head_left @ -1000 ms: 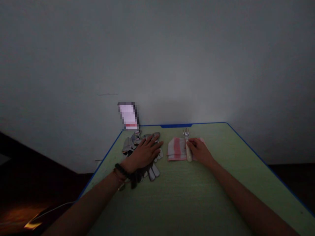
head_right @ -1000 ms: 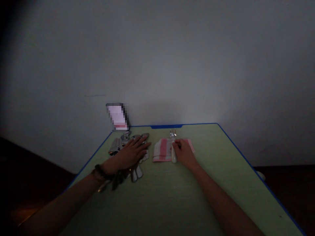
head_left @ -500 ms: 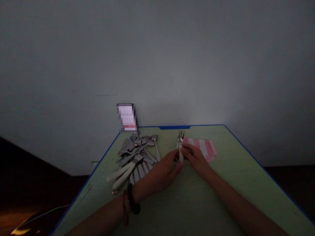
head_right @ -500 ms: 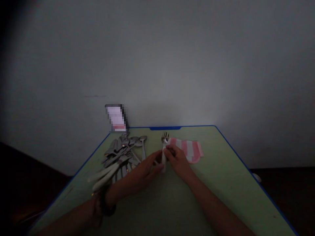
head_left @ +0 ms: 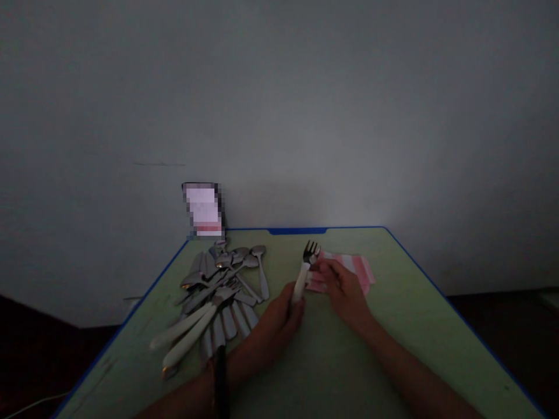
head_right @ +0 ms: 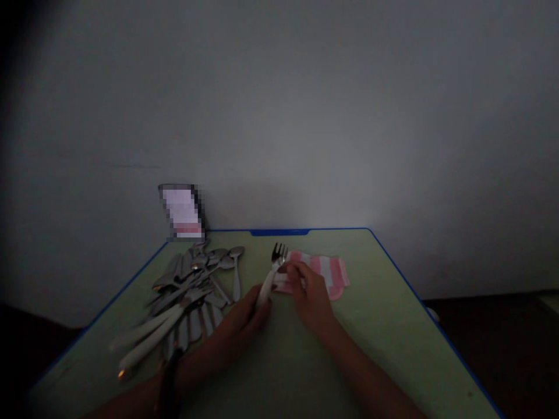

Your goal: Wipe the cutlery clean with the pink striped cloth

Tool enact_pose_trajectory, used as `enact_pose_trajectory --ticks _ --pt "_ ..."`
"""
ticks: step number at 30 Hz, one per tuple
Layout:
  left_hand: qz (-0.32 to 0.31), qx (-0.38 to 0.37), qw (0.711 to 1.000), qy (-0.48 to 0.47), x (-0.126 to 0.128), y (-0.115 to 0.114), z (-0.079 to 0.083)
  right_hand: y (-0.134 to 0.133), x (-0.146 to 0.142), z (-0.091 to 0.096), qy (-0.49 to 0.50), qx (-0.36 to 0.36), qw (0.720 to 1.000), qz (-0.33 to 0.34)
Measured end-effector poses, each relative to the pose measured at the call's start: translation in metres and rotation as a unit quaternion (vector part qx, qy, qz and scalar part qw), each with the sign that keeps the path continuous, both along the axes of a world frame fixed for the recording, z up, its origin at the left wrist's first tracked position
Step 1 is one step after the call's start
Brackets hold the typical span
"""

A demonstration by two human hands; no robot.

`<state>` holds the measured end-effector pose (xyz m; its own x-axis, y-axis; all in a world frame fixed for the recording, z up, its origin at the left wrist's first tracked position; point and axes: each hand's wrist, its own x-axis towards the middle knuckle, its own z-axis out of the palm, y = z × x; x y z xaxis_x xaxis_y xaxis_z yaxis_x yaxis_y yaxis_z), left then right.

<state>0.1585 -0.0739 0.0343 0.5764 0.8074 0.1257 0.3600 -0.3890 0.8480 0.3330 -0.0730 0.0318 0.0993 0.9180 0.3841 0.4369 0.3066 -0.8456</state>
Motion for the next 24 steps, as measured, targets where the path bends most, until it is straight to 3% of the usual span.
enact_pose_trajectory --ticks 2,4,6,9,11,14,17,19,21,24 --pt "0.015 -0.031 0.999 0.016 -0.003 0.001 -0.001 0.007 0.023 -0.004 -0.152 0.052 0.986 -0.047" --pt "0.02 -0.058 0.998 0.024 -0.004 0.002 -0.001 0.016 0.048 -0.013 -0.264 0.047 0.959 -0.092" --pt "0.013 -0.079 0.997 0.016 -0.005 0.003 0.001 0.024 0.068 -0.023 -0.319 0.015 0.941 -0.113" --pt "-0.001 -0.109 0.994 -0.005 -0.005 0.003 0.004 0.03 0.081 -0.031 -0.322 -0.018 0.936 -0.142" --pt "0.0 -0.129 0.991 -0.021 -0.005 0.004 0.006 0.032 0.079 -0.03 -0.264 -0.023 0.952 -0.152" --pt "0.008 -0.161 0.986 -0.036 -0.005 0.005 0.006 0.031 0.067 -0.026 -0.102 -0.015 0.981 -0.163" --pt "0.008 -0.181 0.982 -0.045 -0.004 0.007 0.005 0.03 0.048 -0.023 0.096 0.005 0.983 -0.154" --pt "0.005 -0.184 0.982 -0.05 -0.004 0.008 0.004 0.028 0.034 -0.022 0.245 -0.039 0.963 -0.108" --pt "0.002 -0.181 0.982 -0.053 -0.004 0.008 0.004 0.024 0.023 -0.02 0.378 -0.102 0.919 -0.038" --pt "-0.008 -0.184 0.981 -0.057 -0.004 0.008 0.002 0.018 0.015 -0.017 0.475 -0.173 0.859 0.08"
